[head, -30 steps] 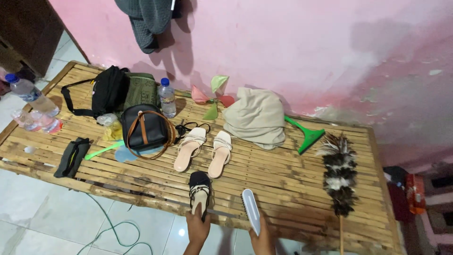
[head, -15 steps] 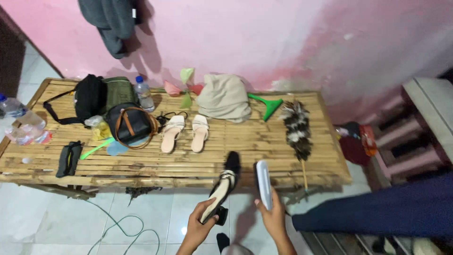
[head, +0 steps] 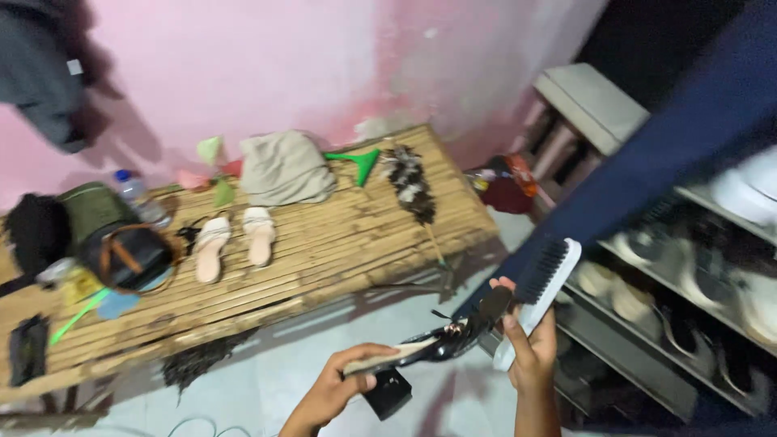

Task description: The person cleans a shoe using a brush by hand, scrubbing various parts of the shoe's exterior and sole.

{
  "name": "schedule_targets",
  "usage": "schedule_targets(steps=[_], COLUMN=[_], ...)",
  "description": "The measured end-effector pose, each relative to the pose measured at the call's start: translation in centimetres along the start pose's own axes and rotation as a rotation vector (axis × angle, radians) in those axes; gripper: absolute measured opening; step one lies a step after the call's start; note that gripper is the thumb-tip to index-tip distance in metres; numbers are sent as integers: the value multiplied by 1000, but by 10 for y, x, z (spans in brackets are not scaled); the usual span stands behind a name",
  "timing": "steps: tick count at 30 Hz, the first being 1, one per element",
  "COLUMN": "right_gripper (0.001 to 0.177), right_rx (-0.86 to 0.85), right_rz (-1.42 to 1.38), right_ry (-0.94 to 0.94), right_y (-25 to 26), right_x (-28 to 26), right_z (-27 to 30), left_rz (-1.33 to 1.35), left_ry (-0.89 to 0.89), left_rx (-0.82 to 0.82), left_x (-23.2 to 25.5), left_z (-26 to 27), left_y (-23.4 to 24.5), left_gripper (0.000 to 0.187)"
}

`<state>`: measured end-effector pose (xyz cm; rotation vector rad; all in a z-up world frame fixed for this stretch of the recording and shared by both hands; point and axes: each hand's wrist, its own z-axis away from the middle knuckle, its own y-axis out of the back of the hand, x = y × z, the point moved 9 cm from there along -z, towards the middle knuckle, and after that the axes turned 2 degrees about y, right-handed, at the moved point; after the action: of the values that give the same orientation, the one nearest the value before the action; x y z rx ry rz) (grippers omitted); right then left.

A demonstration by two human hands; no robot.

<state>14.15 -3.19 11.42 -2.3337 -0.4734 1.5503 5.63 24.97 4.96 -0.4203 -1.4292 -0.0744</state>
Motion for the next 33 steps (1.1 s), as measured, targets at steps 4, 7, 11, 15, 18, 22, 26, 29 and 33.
schedule_targets(steps=[4,7,11,15,18,22,26,29,33], right_gripper=[57,60,67,69,64,70,73,74,79], right_rx=[176,320,499,646,655,759,819,830,917], right_rz=[303,416,567,609,766,724,699,951,871], right_ry=[76,72,81,74,154,153,173,179,-217], right_y=[62,119,196,263,298,332,339,329,329], right_x=[-39,-68,-117,-163,-199,-233,-261,-281,-254], right_z=[15,36,71,111,135,167,190,202,228], left_rz=[-44,51,164,112,-96,-267,-259,-327,-428], left_ry=[-73,-80,39,22,56,-50,-83,-131,-254], left_rx=[34,-52,-297,-372,-293,-245,-259,-223,-80], left_x=[24,35,29,18,2,0,-1,2,9], left_z=[-24,-38,-52,-62,-72,-81,-77,-73,-70], left_y=[-46,-94,-178,-254,-292,-338,-374,-387,-385], left_gripper=[46,56,95,104,90,76,76,76,80])
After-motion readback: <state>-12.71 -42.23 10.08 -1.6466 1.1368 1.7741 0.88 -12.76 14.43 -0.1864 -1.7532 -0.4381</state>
